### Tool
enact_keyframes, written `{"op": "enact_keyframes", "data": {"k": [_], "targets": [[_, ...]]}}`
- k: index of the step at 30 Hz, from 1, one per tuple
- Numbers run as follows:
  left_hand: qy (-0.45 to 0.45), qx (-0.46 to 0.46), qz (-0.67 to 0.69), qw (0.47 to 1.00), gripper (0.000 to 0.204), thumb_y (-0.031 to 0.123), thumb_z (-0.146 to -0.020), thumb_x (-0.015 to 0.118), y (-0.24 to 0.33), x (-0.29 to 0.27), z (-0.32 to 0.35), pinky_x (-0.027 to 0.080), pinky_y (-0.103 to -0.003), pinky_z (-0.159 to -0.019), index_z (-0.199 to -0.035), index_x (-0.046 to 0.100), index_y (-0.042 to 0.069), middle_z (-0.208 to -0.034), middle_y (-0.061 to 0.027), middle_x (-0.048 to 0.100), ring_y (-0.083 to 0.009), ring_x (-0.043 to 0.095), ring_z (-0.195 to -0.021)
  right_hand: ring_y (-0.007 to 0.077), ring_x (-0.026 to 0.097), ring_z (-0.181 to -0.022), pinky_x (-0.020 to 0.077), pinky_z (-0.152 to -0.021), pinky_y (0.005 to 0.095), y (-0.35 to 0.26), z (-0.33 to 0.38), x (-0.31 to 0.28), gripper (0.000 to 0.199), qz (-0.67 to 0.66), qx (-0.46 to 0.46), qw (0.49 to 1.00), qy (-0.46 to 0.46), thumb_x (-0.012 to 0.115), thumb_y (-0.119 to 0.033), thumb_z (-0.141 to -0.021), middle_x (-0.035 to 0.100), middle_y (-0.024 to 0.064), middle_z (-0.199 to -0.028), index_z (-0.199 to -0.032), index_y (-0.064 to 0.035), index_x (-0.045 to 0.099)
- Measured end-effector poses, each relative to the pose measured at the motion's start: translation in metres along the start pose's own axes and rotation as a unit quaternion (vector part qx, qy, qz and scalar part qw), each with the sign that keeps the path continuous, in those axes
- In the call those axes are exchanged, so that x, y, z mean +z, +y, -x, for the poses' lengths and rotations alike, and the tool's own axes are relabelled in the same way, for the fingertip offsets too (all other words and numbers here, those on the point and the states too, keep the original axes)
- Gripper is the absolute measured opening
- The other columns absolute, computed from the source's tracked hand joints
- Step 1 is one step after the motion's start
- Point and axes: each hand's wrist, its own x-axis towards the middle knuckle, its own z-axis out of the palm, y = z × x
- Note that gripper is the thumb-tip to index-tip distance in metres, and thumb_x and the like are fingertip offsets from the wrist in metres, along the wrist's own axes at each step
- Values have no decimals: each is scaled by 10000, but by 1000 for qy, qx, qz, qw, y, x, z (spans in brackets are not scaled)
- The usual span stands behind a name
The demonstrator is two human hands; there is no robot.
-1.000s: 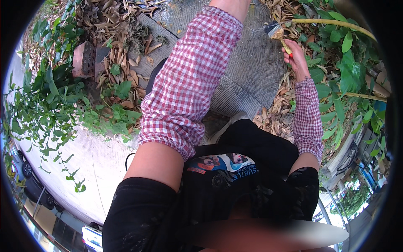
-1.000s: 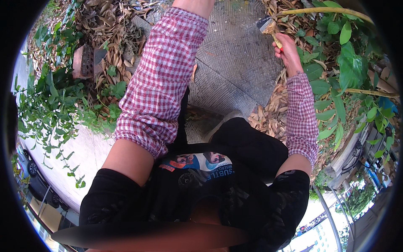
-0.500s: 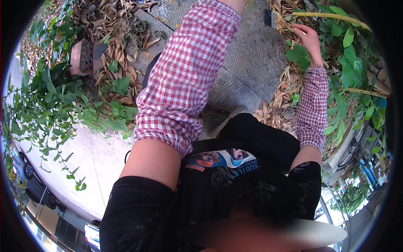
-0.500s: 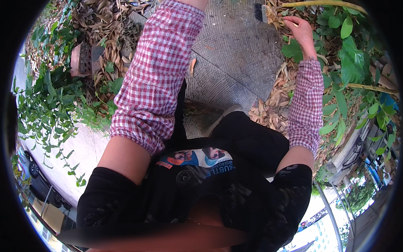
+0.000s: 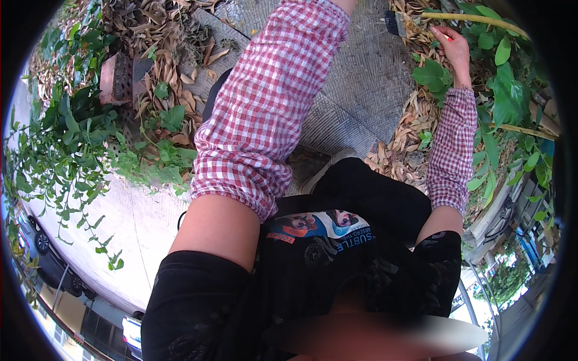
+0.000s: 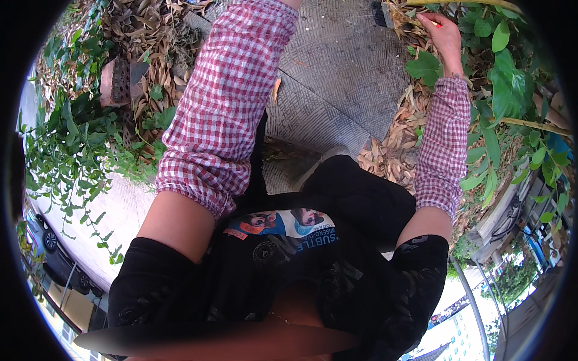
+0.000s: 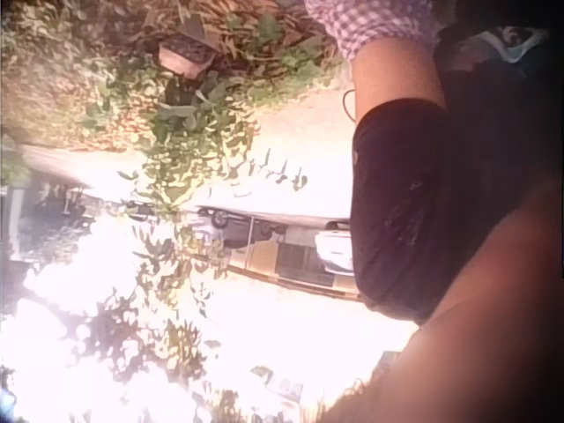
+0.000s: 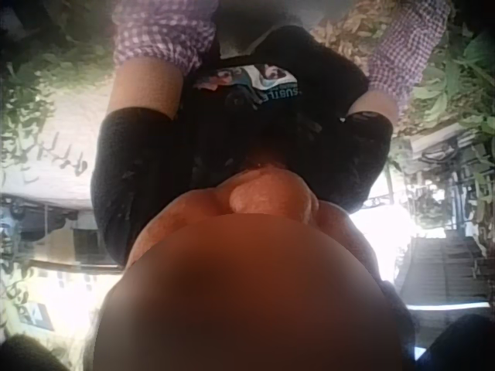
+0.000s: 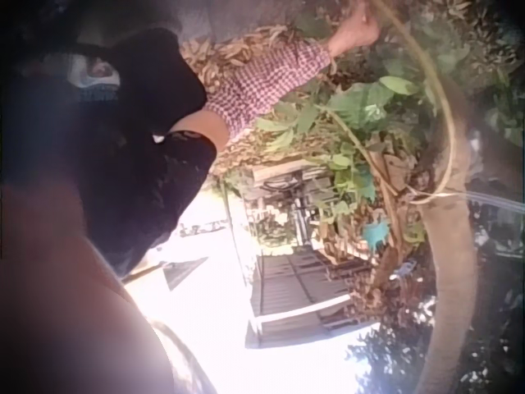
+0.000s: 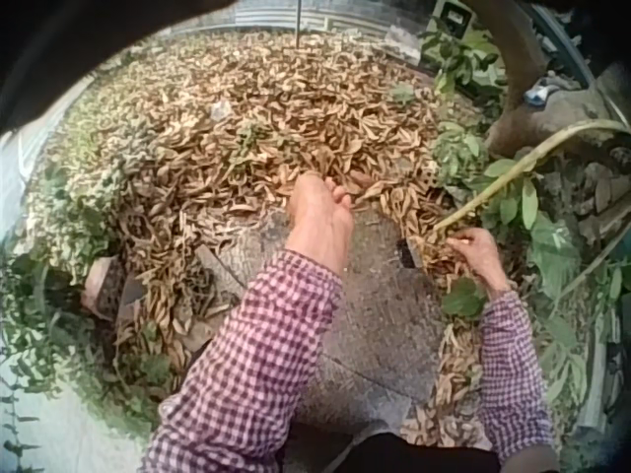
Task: Cleaning and maintaining outdoor equipment pipes and surfaces using a brush.
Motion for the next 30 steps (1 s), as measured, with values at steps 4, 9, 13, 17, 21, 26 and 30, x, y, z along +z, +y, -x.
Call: {"op": "enact_keyframes", "data": {"k": [4,9,13,17,21,26,30], "targets": [[-14,7,3,1000,65,120,-804,371,1,0,-2,252,-221,-383,-777,418,85,-577,-15,388,-103,321,-414,31,453,-486,391,-457,190,-2,-2,-1,236,-19,-12,1000,9,640,-314,-722,539,-36,-590,-852,-117,652],[-29,14,6,999,62,110,-800,369,1,0,-3,250,-219,-382,-773,418,83,-567,-13,384,-103,319,-410,30,428,-452,364,-432,181,-1,-4,2,244,-26,-20,999,11,648,-324,-716,522,-40,-561,-835,-111,651],[-11,14,2,1000,58,110,-792,373,2,2,2,242,-217,-380,-766,417,83,-559,-8,373,-103,314,-408,29,431,-451,355,-427,177,-2,-5,4,255,-31,-22,999,14,654,-335,-710,517,-41,-556,-837,-115,653],[-5,13,0,1000,57,114,-790,375,3,3,2,240,-217,-380,-765,416,84,-558,-7,368,-102,312,-408,29,431,-448,354,-427,177,-6,-7,6,278,-44,-9,999,8,662,-343,-702,518,-42,-557,-846,-105,654],[1,12,-1,1000,56,117,-788,376,3,3,1,238,-217,-380,-764,415,85,-557,-5,364,-102,311,-408,30,432,-450,353,-429,176,-9,-7,8,288,-33,-7,999,0,667,-347,-696,523,-41,-563,-843,-100,656],[13,-2,-4,1000,50,119,-783,376,1,6,3,236,-221,-381,-756,412,98,-563,-4,352,-103,300,-405,35,438,-466,365,-444,179,-7,-6,10,287,-22,-14,1000,-6,677,-350,-681,558,-27,-604,-833,-107,660],[-2,10,-1,1000,54,116,-779,371,1,13,-1,235,-218,-378,-751,413,99,-563,-5,348,-104,295,-402,38,467,-497,381,-458,179,-3,-12,14,292,-38,-20,999,-2,682,-349,-673,583,-16,-644,-830,-104,656]]}}
